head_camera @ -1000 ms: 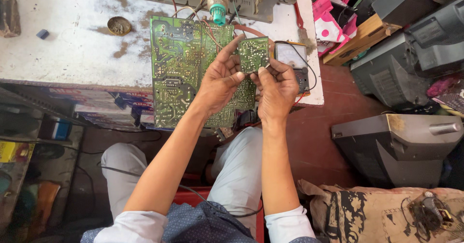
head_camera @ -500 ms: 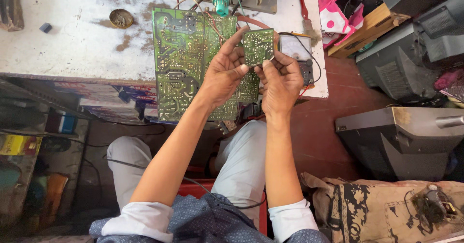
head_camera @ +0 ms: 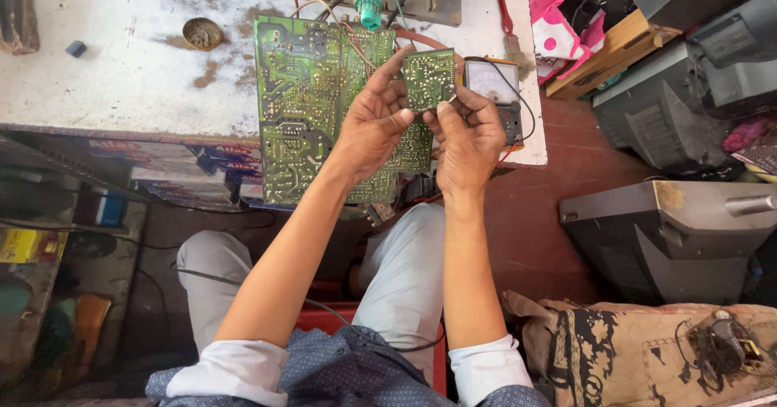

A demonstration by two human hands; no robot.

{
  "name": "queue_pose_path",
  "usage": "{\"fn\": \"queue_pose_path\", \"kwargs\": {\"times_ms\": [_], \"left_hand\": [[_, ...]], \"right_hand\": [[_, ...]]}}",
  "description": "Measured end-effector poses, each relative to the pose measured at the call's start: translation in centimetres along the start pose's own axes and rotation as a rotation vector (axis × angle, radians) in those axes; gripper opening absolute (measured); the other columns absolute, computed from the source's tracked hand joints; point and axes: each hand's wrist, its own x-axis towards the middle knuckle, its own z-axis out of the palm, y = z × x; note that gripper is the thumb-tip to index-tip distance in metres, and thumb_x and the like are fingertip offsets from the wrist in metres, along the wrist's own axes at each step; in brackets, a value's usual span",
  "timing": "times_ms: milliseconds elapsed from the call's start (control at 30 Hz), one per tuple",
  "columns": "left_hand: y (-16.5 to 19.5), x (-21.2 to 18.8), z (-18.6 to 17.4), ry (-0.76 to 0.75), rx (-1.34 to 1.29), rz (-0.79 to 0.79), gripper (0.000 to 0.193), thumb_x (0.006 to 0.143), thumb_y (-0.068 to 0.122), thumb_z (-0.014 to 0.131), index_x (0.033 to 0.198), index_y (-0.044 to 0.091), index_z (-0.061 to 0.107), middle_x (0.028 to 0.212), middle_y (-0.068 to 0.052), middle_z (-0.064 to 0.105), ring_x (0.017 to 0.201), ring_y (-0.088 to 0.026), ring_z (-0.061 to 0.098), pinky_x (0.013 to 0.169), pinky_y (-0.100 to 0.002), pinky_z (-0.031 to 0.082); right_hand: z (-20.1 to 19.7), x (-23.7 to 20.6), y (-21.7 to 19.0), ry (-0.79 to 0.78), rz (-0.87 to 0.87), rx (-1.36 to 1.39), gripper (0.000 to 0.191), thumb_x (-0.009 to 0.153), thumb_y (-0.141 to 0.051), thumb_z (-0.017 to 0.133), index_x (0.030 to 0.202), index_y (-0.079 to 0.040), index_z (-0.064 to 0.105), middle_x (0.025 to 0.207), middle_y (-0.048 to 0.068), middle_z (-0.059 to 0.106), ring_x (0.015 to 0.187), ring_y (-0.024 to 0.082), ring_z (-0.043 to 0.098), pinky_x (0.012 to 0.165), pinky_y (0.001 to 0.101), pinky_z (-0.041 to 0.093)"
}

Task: The person sits at a workbench and uses a multimeter to test points on a green circuit board. They handle a remote control, press buttons, and continue probing the board with multimeter leads.

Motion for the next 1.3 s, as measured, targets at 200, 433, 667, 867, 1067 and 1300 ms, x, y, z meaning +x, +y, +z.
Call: {"fn": "queue_pose_path", "kwargs": {"times_ms": [200,433,667,867,1067,1300], "left_hand": [[0.3,-0.1,0.0,0.007,-0.001,-0.005,0.085,0.093,-0.024,0.052,0.166,0.011,0.027,0.139,-0.013,0.058,0.128,-0.020,0.058,0.114,-0.032,0.047],[2.2,-0.8,1.6,0.022,0.005,-0.023,0.086,0.093,-0.024,0.051,0.166,0.011,0.026,0.141,-0.013,0.057,0.129,-0.020,0.058,0.115,-0.032,0.047],[3.6,-1.5,2.7,0.024,0.028,-0.020,0.085,0.092,-0.025,0.050,0.166,0.011,0.027,0.142,-0.013,0.058,0.131,-0.020,0.058,0.117,-0.032,0.046],[3.3,-1.4,2.4,0.011,0.013,-0.013,0.086,0.092,-0.025,0.050,0.166,0.012,0.027,0.140,-0.013,0.058,0.130,-0.019,0.058,0.116,-0.031,0.046],[2.7,-1.3,2.0,0.029,0.015,-0.018,0.087,0.091,-0.025,0.050,0.166,0.012,0.027,0.139,-0.013,0.059,0.129,-0.018,0.058,0.115,-0.031,0.047],[2.2,-1.2,1.6,0.032,-0.010,-0.025,0.087,0.091,-0.025,0.050,0.166,0.011,0.026,0.140,-0.013,0.058,0.130,-0.019,0.058,0.116,-0.031,0.046]], "right_hand": [[0.1,-0.1,0.1,0.003,0.004,0.000,0.023,0.096,0.009,0.066,0.119,0.006,0.061,0.100,0.012,0.069,0.082,0.016,0.071,0.075,0.0287,0.063],[1.4,-1.1,-1.6,0.000,-0.001,-0.046,0.024,0.097,0.008,0.067,0.120,0.006,0.062,0.098,0.011,0.070,0.079,0.016,0.071,0.069,0.0262,0.059],[2.6,-1.9,-2.9,0.000,0.008,-0.017,0.024,0.096,0.008,0.067,0.120,0.006,0.062,0.100,0.012,0.070,0.082,0.016,0.071,0.075,0.0282,0.063],[2.5,-1.9,-2.8,-0.002,0.012,-0.020,0.024,0.097,0.008,0.066,0.120,0.006,0.061,0.100,0.012,0.070,0.082,0.017,0.071,0.075,0.0287,0.063],[2.2,-1.7,-2.4,-0.006,0.011,-0.013,0.024,0.097,0.009,0.066,0.120,0.006,0.061,0.100,0.011,0.069,0.083,0.016,0.070,0.076,0.0287,0.063],[2.0,-1.5,-2.2,0.001,0.013,-0.013,0.023,0.097,0.008,0.066,0.120,0.006,0.061,0.100,0.010,0.068,0.085,0.016,0.070,0.078,0.0295,0.063]]}}
